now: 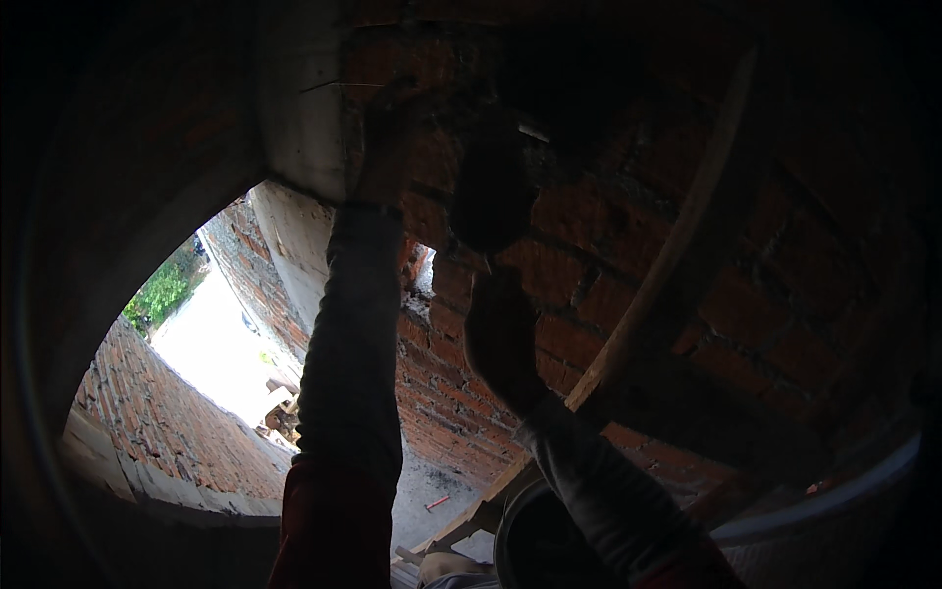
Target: The person scoops mortar from a bucket and applies it to a brick wall using a trowel. They repeatedly smooth the mortar into the joints and surface of the wall.
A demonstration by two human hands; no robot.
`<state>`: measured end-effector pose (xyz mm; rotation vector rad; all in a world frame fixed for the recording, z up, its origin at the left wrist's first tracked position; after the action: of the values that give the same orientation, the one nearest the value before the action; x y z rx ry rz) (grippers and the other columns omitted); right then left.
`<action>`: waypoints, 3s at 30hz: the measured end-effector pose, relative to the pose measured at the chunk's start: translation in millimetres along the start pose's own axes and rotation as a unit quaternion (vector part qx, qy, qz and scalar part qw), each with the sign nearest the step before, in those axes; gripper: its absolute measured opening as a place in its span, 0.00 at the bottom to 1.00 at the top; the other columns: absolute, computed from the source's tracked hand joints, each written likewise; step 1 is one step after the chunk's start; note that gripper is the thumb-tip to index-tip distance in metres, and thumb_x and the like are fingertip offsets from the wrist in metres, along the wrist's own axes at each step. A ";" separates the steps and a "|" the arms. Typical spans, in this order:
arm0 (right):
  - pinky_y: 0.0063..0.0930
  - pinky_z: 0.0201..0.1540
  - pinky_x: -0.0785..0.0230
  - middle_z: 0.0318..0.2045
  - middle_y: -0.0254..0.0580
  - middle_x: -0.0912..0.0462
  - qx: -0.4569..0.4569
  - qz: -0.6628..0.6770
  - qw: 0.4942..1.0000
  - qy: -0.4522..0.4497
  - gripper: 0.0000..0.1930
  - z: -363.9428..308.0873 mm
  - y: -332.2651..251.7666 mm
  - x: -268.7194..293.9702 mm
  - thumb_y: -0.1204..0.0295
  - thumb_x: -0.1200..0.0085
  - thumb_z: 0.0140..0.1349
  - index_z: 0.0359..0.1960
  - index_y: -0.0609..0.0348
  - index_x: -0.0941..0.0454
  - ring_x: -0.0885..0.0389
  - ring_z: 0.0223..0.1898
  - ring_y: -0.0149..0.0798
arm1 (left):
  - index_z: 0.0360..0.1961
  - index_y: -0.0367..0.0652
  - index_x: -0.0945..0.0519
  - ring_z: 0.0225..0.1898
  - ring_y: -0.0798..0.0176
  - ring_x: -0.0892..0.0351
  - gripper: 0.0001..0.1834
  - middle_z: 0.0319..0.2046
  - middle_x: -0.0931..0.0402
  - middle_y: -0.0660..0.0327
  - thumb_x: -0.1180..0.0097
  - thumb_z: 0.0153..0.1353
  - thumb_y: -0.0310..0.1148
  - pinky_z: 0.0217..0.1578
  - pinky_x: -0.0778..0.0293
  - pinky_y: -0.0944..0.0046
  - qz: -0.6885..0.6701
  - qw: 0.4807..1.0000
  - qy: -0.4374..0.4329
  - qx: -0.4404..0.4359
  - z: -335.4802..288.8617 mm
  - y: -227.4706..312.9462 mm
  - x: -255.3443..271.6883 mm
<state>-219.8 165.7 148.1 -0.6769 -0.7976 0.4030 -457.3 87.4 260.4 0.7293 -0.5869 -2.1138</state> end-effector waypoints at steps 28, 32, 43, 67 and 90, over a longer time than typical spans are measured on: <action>0.52 0.66 0.35 0.56 0.72 0.25 0.158 -0.257 0.944 0.133 0.19 -14.6 22.8 -7.1 0.76 0.54 0.69 0.58 0.75 0.28 0.27 0.59 0.66 | 0.71 0.30 0.43 0.64 0.52 0.25 0.30 0.63 0.27 0.44 0.53 0.76 0.36 0.65 0.30 0.55 0.042 0.997 -0.054 -0.035 -0.5 -5.8 -0.4; 0.52 0.67 0.36 0.58 0.74 0.27 0.013 -0.117 0.993 0.011 0.19 -9.3 41.5 -19.7 0.75 0.54 0.70 0.59 0.76 0.30 0.28 0.60 0.67 | 0.71 0.30 0.42 0.64 0.52 0.26 0.30 0.63 0.28 0.44 0.51 0.74 0.36 0.65 0.30 0.56 0.047 0.997 -0.056 -0.017 -1.1 -4.1 -3.2; 0.52 0.69 0.40 0.62 0.75 0.31 -0.099 0.018 0.995 -0.007 0.20 -11.1 45.7 -16.0 0.74 0.59 0.73 0.61 0.77 0.33 0.32 0.63 0.67 | 0.67 0.33 0.33 0.61 0.60 0.24 0.29 0.62 0.26 0.50 0.45 0.71 0.38 0.58 0.25 0.60 0.090 0.996 -0.027 0.003 4.5 -14.2 -2.0; 0.38 0.70 0.42 0.62 0.56 0.26 -0.145 0.456 0.854 0.203 0.18 -98.4 136.3 -80.3 0.74 0.58 0.77 0.64 0.65 0.30 0.30 0.66 0.49 | 0.57 0.41 0.24 0.48 0.63 0.22 0.24 0.49 0.24 0.54 0.36 0.62 0.36 0.43 0.22 0.57 0.091 0.980 -0.096 0.147 -101.7 45.4 -169.0; 0.26 0.55 0.37 0.43 0.35 0.27 -0.143 0.538 0.820 0.134 0.07 -94.6 97.7 -61.6 0.72 0.56 0.78 0.51 0.59 0.29 0.28 0.46 0.33 | 0.61 0.37 0.30 0.56 0.44 0.24 0.25 0.55 0.25 0.45 0.39 0.64 0.30 0.56 0.27 0.45 0.465 0.859 0.005 -0.215 -104.6 -12.9 -126.7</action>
<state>-195.0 163.5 0.9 -1.4235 -0.1190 1.1978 -329.8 180.8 214.0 0.1227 -0.3260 -1.2441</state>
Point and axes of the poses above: each hand's wrist, its own z-axis towards the middle knuckle, its own x-axis out of the back of the hand, y = z × x, the point moved 3 cm from there along z, towards the middle knuckle
